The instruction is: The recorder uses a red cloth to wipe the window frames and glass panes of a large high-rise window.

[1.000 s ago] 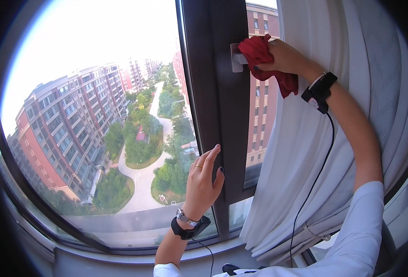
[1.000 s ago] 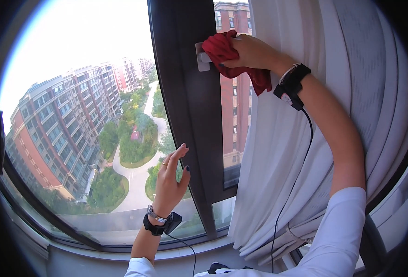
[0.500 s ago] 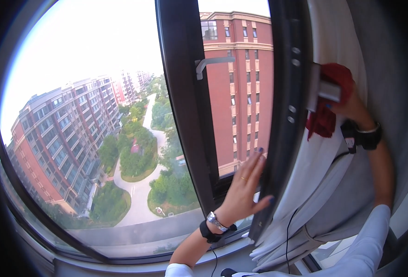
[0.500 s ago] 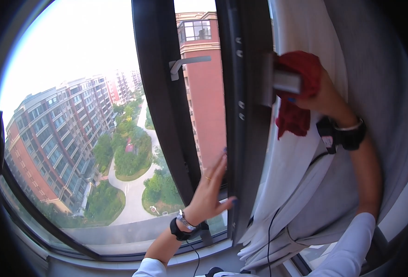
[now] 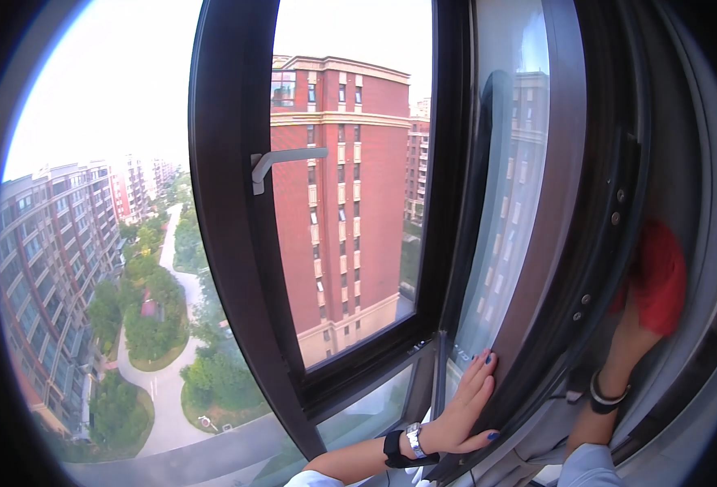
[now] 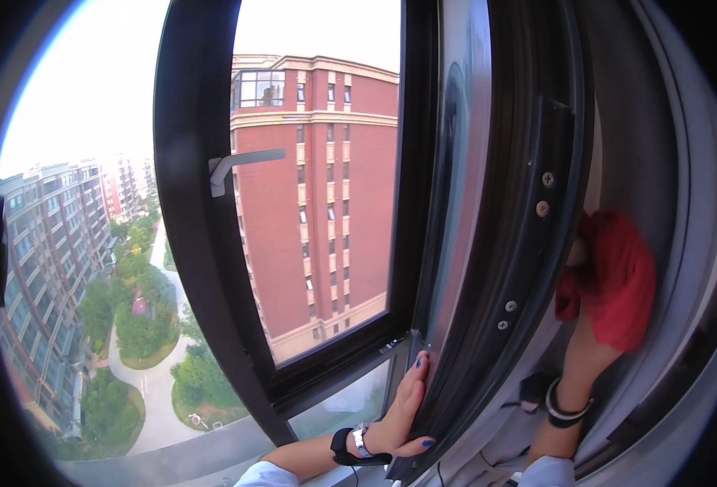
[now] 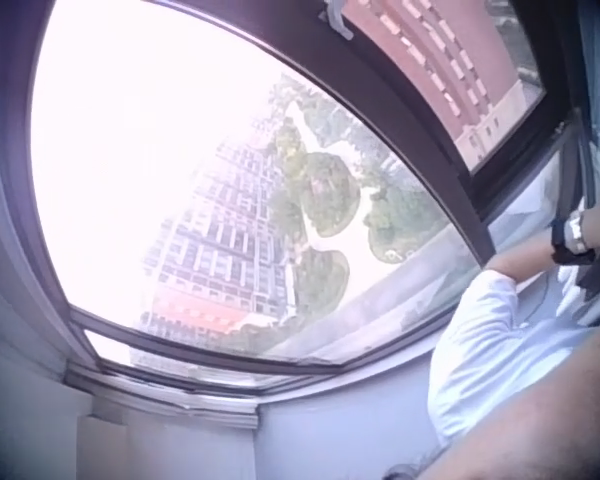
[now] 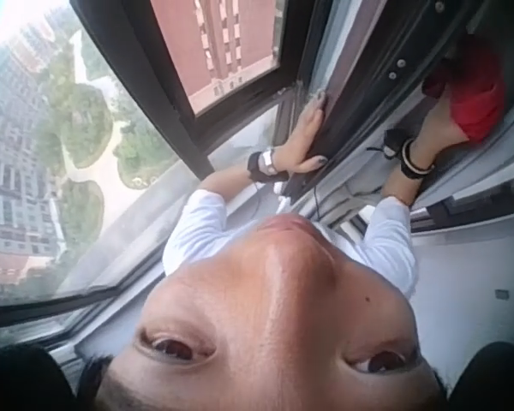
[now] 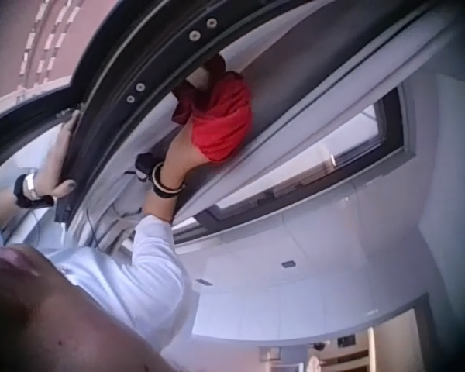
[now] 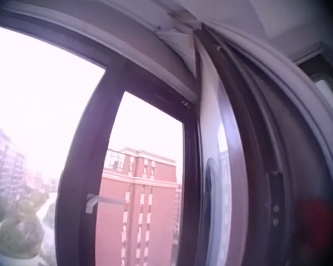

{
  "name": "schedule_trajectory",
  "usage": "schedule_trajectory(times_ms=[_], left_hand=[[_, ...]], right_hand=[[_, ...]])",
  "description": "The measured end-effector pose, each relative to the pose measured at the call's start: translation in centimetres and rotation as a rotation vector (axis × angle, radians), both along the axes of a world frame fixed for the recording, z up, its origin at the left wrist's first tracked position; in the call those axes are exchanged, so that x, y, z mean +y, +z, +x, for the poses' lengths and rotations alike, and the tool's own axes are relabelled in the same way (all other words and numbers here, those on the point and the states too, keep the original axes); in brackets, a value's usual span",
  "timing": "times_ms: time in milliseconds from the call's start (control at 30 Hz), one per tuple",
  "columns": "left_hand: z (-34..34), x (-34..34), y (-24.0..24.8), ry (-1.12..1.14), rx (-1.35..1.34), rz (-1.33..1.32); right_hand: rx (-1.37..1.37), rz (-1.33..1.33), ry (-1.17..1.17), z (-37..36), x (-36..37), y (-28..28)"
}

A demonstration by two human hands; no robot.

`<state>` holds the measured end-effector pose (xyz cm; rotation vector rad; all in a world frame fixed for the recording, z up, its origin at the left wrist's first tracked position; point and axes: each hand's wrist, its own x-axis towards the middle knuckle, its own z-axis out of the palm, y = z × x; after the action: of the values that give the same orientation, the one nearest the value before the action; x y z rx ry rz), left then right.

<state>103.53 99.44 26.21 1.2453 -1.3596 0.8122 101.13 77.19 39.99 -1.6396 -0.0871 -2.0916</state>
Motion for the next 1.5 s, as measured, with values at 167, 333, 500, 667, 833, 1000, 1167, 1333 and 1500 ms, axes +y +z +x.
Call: schedule_trajectory(times_ms=[167,333,500,667,833,1000,1167,1333,1500], left_hand=[[-1.0,-1.2,-0.8,-0.061,-0.028,-0.044],[-0.8,-0.2,-4.5,-0.176,-0.061,0.041],[-0.3,-0.4,-7.0,-0.18,-0.088,0.152],[-1.7,-2.4,-7.2,-0.09,-0.042,0.064],[-1.5,-2.7,-7.4,-0.028,0.055,0.045],[-1.7,-5.9,-8.2,0.06,0.01,0.038],[-2.5,-9.7,-7.7,0.04,-0.024,0.017],[-3.5,-11.2,-6.7,0.028,-0.043,-0.022],[-2.7,-11.0,-6.8,-0.031,-0.044,0.034]], right_hand=[[-0.213,0.018,-0.61,-4.3,2.8,-4.5],[-0.032,0.333,-0.194,-13.0,4.5,-16.5],[0.113,0.675,0.414,-20.0,8.3,-21.2],[0.196,0.997,1.102,-27.3,10.6,-22.6],[0.265,0.955,0.492,-31.3,8.4,-30.9],[0.668,0.84,-0.154,-31.3,11.0,-26.6],[0.489,0.966,0.096,-30.3,12.0,-26.1],[1.087,0.237,-0.72,-27.6,15.1,-23.7],[0.949,0.209,-0.504,-23.5,18.2,-17.7]])
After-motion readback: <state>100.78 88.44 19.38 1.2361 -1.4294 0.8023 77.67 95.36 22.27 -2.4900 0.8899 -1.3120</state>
